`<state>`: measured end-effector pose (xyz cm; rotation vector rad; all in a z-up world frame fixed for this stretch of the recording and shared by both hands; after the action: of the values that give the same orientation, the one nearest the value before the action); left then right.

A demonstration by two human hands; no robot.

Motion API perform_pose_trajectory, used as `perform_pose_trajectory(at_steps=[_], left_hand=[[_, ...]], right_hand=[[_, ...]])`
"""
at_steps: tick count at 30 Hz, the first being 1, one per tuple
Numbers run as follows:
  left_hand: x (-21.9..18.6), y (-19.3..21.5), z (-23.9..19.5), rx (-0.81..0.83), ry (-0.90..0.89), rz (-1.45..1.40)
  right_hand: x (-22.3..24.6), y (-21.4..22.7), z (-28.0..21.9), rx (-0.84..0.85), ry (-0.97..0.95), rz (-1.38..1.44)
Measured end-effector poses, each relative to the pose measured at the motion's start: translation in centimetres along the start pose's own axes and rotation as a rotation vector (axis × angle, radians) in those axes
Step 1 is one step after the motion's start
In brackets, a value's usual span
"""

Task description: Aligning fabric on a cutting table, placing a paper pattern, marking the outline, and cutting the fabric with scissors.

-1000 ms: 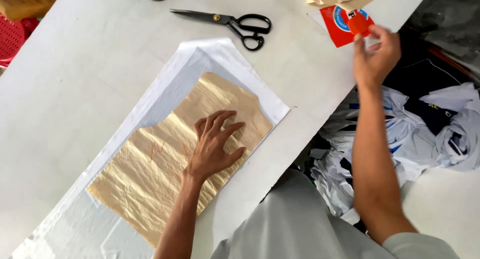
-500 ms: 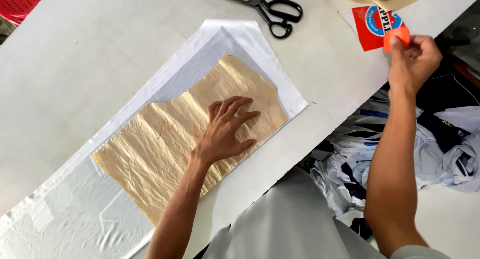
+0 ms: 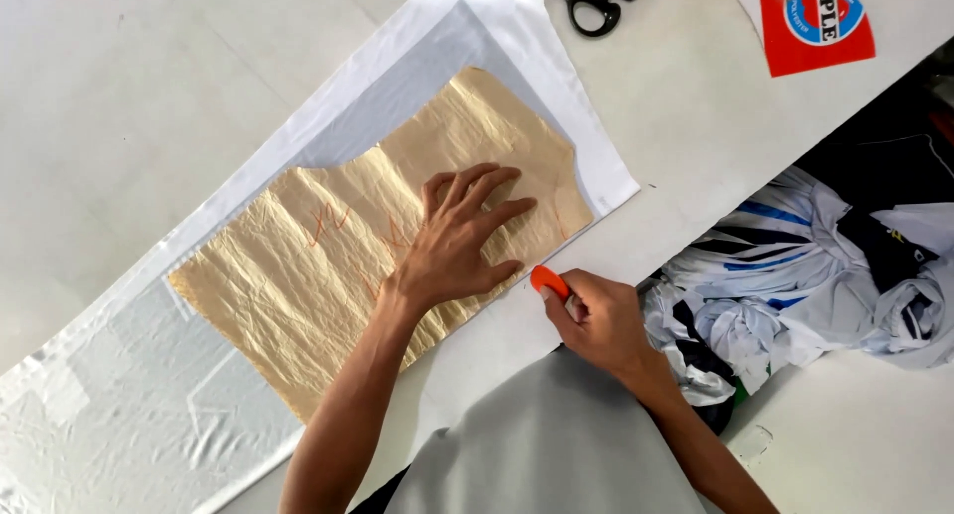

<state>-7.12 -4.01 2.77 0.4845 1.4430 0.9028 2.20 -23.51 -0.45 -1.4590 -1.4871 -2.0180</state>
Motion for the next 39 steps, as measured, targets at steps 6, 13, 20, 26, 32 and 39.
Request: perform_pose_trajectory(at_steps=[6,13,20,26,32,39], left_hand=[[0.2,0.0,-0.2,0.010,0.003,0.024],[0.3,0.1,-0.1,-0.007,-0.015,0.030],[0.1,0.4,-0.1,-0.010,0.000,0.033],[0.1,0.2,0.0,0.004,-0.002,0.058],[-0.2,0.5,0.3,0.031,0.023,0.097],[-1.3,-0.2,1.7,0.157,0.080,0.266]], right_hand=[[0.8,-0.8,0.4,-0.073,0.168,-0.072],[1.0,-1.1,0.6,-0.098,0.219,-0.114],[2.0,-1.0,1.0,-0.094,0.286,-0.199],[2.9,-1.6,1.0,-0.055,0.346,-0.329],[5.2,1.5,0.8,-0.087,0.307,-0.401],[-0.1,6.4,2.5,-0.271,-0.038,-0.124]])
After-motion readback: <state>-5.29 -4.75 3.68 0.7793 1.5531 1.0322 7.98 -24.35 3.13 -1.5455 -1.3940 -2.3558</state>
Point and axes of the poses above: each hand's wrist, its own z-axis towards the middle knuckle, its own y-axis out of the back of the hand, x = y × z, the point moved 4 cm from there along z, towards the middle knuckle, and after that the axes turned 5 degrees about -y, right-handed, at the moved point
